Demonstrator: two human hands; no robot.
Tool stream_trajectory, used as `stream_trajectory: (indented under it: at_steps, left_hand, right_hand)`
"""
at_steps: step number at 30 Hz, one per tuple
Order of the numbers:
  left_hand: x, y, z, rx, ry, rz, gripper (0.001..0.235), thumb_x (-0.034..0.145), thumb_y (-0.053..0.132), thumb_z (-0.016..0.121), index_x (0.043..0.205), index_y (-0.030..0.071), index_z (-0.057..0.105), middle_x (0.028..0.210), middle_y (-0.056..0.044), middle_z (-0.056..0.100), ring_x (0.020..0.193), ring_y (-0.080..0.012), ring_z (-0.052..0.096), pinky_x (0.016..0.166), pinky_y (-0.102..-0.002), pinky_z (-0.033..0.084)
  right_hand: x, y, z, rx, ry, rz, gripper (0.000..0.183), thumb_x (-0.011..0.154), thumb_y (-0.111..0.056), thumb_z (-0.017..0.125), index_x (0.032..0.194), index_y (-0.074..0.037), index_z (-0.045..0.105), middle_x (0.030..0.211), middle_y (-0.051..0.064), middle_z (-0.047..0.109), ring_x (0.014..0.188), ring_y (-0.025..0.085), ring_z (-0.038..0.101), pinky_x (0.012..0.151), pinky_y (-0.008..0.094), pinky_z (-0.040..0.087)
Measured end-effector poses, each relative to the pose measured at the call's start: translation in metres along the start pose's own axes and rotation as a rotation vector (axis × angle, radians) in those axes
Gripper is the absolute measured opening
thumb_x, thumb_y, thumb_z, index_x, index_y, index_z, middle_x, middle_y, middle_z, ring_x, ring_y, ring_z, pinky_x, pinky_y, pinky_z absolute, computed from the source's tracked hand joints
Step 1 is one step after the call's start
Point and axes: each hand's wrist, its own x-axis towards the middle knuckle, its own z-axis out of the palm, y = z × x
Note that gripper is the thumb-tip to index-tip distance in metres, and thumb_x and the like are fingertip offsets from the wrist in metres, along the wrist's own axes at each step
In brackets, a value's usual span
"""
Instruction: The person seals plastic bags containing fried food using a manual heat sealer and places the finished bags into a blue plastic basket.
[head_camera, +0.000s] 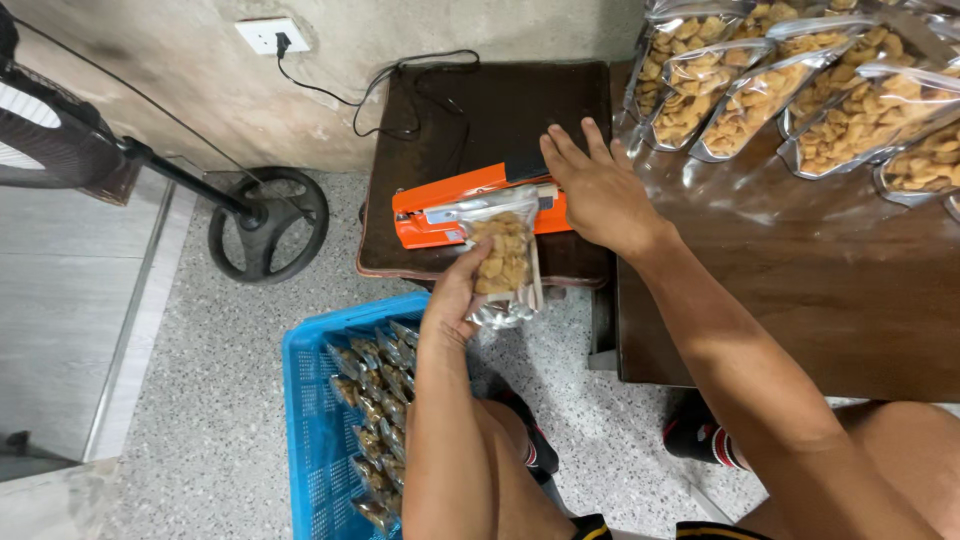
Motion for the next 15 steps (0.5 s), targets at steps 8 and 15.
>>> stream_trajectory:
  at_steps: [8,15]
  left_hand:
    - [0.008,0.008,-0.010,0.070,0.002,-0.014,0.046,0.099,0.028,0.060,0.134,-0.002,0.061,0.121,-0.014,0.074,0.105,-0.0218,0.074,0.091,-0.035,0.061]
    - [0.011,0.007,-0.010,0.143,0.033,-0.008,0.045,0.098,0.029,0.060,0.134,0.001,0.061,0.121,-0.012,0.074,0.103,-0.0197,0.075,0.085,-0.034,0.063]
  right_hand:
    - [-0.002,0.009,0.015,-0.063,-0.122,0.061,0.077,0.086,-0.003,0.054,0.159,-0.008,0.032,0.167,0.009,0.027,0.151,0.045,0.021,0.116,0.063,0.026]
    - [-0.006,0.018,0.035,-0.088,-0.156,0.075,0.080,0.084,-0.001,0.053,0.160,-0.010,0.028,0.168,0.008,0.027,0.152,0.044,0.023,0.117,0.061,0.026]
